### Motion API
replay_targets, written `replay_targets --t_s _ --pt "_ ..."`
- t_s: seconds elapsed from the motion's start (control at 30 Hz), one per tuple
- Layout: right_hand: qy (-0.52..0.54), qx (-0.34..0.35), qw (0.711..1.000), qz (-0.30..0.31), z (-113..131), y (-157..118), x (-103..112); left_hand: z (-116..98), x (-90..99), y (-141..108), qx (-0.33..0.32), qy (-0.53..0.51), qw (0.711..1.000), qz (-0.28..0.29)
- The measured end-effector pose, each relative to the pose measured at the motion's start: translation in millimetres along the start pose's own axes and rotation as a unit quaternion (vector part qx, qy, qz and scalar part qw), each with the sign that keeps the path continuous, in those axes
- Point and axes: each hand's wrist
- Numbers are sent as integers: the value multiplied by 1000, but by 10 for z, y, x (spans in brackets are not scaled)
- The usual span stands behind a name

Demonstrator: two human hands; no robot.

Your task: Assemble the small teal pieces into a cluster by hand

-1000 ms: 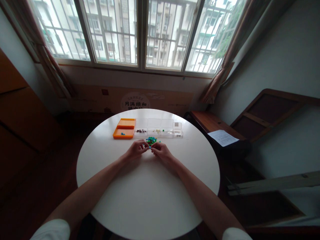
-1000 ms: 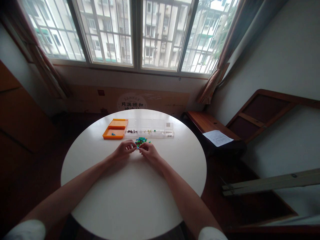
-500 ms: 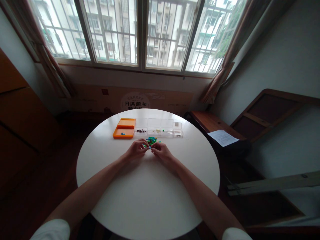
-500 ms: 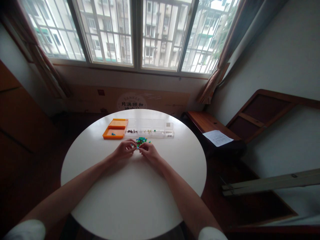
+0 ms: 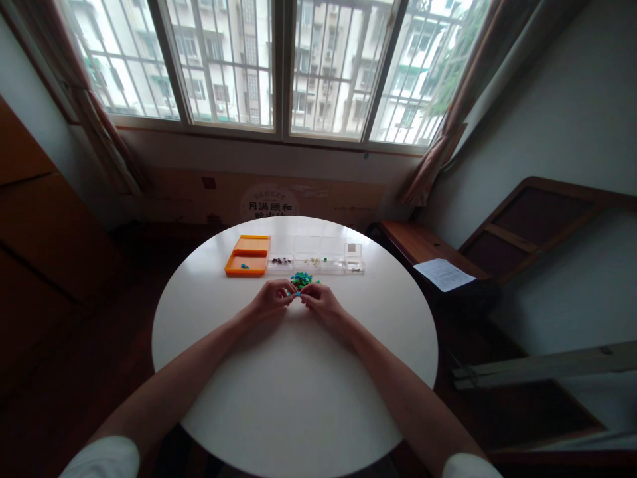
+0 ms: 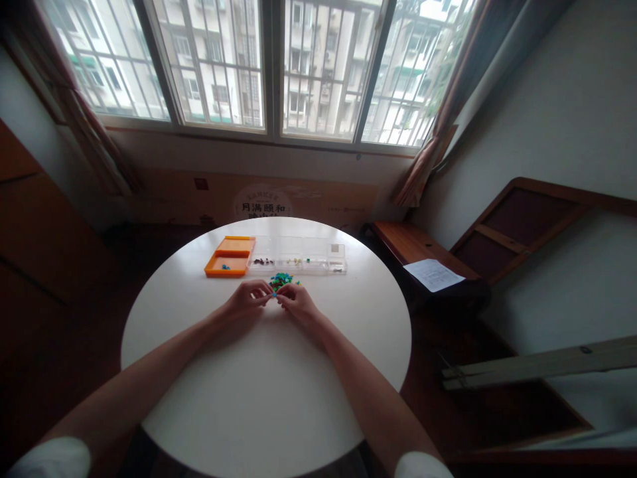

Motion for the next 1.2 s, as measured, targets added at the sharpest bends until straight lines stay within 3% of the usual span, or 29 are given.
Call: replay_targets --t_s 1.2 --pt "-10 -3 1000 0 19 1 -5 53 -6 7 -30 51 998 -35"
Point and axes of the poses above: each hand's wrist, its own y-axis towards the middle knuckle, its own x-axis out of the back of the hand, z = x × y, and after that the axes turned 6 degrees about x, right-handed
